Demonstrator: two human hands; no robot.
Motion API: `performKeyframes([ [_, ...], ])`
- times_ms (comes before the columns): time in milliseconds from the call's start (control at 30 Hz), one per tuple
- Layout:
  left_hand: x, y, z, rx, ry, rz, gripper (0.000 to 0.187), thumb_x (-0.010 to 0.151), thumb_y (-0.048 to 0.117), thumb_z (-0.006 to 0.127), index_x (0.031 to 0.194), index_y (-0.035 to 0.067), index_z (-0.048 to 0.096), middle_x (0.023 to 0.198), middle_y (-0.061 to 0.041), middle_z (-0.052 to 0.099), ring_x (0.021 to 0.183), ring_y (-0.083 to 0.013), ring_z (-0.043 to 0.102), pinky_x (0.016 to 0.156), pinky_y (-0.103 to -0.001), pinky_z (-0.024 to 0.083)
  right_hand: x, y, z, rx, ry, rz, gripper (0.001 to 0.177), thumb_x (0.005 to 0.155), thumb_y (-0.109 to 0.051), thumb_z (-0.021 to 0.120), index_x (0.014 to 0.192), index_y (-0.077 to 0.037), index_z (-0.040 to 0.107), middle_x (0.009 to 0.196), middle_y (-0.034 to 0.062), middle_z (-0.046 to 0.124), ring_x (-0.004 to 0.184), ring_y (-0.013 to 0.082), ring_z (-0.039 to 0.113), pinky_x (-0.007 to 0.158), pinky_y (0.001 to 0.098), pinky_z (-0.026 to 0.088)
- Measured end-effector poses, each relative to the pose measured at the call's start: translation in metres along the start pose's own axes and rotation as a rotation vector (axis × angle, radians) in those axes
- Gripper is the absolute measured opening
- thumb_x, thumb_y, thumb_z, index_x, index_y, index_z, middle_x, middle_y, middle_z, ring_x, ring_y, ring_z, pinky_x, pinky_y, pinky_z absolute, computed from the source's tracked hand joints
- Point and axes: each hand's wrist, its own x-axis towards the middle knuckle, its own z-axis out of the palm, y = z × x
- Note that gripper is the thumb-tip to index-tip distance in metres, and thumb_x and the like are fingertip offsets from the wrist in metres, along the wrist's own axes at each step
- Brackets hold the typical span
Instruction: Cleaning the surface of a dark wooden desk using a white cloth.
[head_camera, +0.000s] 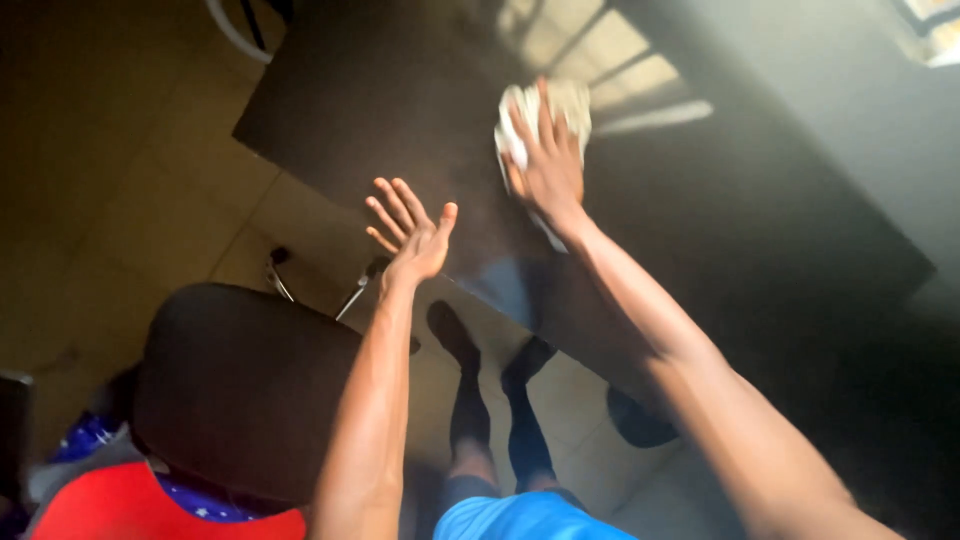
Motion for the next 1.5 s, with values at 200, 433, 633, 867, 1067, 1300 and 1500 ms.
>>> performKeyframes([
  [200, 0.002, 0.004, 0.011, -0.061, 0.062, 0.006, 0.112, 0.093, 0.083, 0.023, 0.16, 0.008, -0.024, 0.166, -0.013, -0.036, 0.151, -0.0387, -0.037, 0.117, -0.068, -0.018, 0.049, -0.018, 0.032, -0.057, 0.108, 0.119, 0.067, 0.107, -0.044, 0.063, 0.166, -0.027, 0.036, 0.169, 0.0147, 0.017, 0.143, 0.051, 0.042, 0.116, 0.0575, 0.039],
  [433, 0.003, 0.006, 0.028, -0.073, 0.015, 0.026, 0.115, 0.092, 0.083, 0.029, 0.16, 0.008, -0.023, 0.167, -0.013, -0.036, 0.152, -0.0385, -0.035, 0.118, -0.067, -0.019, -0.151, -0.038, -0.011, -0.017, -0.165, -0.13, 0.072, 0.088, -0.032, 0.066, 0.155, -0.018, 0.046, 0.169, 0.0227, 0.021, 0.134, 0.0485, 0.049, 0.109, 0.0573, 0.042],
  [633, 0.0, 0.008, 0.02, -0.104, 0.005, 0.043, 0.116, 0.09, 0.085, 0.027, 0.161, 0.007, -0.023, 0.166, -0.012, -0.036, 0.152, -0.0377, -0.034, 0.118, -0.066, -0.019, -0.123, -0.047, 0.006, -0.028, -0.205, -0.117, 0.066, 0.091, -0.033, 0.063, 0.154, -0.02, 0.05, 0.169, 0.0168, 0.027, 0.129, 0.043, 0.053, 0.11, 0.0534, 0.041],
  [867, -0.005, 0.01, 0.03, -0.168, 0.042, 0.082, 0.116, 0.089, 0.086, 0.024, 0.162, 0.006, -0.018, 0.168, -0.013, -0.033, 0.152, -0.0379, -0.034, 0.116, -0.068, -0.02, 0.058, -0.097, 0.025, 0.012, -0.067, -0.142, 0.063, 0.101, -0.031, 0.062, 0.161, -0.02, 0.043, 0.172, 0.0155, 0.021, 0.144, 0.0475, 0.043, 0.117, 0.0559, 0.035],
  [1067, -0.024, 0.006, 0.028, -0.266, 0.212, 0.185, 0.109, 0.094, 0.081, 0.025, 0.165, 0.002, -0.004, 0.172, -0.015, -0.019, 0.157, -0.0381, -0.023, 0.119, -0.067, -0.014, 0.045, -0.089, 0.046, 0.03, -0.116, -0.166, 0.065, 0.106, -0.037, 0.062, 0.163, -0.018, 0.038, 0.171, 0.0214, 0.024, 0.145, 0.0485, 0.042, 0.12, 0.062, 0.033],
  [1300, -0.056, -0.04, 0.049, -0.634, 0.465, 0.281, 0.089, 0.104, 0.067, 0.017, 0.162, 0.0, 0.027, 0.174, -0.017, 0.017, 0.161, -0.0382, 0.015, 0.128, -0.057, 0.014, -0.097, -0.077, 0.027, -0.213, -0.588, -0.38, 0.102, 0.061, -0.034, 0.076, 0.155, -0.025, 0.039, 0.158, 0.0221, 0.029, 0.139, 0.0409, 0.045, 0.113, 0.0657, 0.031],
  [1500, -0.06, -0.054, 0.053, -0.791, 0.677, 0.18, 0.069, 0.113, 0.05, 0.025, 0.156, -0.003, 0.036, 0.164, -0.025, 0.034, 0.151, -0.0376, 0.039, 0.121, -0.045, 0.037, -0.004, -0.153, 0.06, -0.008, -0.401, -0.394, 0.09, 0.081, -0.031, 0.074, 0.161, -0.023, 0.033, 0.164, 0.0176, 0.03, 0.141, 0.042, 0.044, 0.109, 0.0584, 0.041],
])
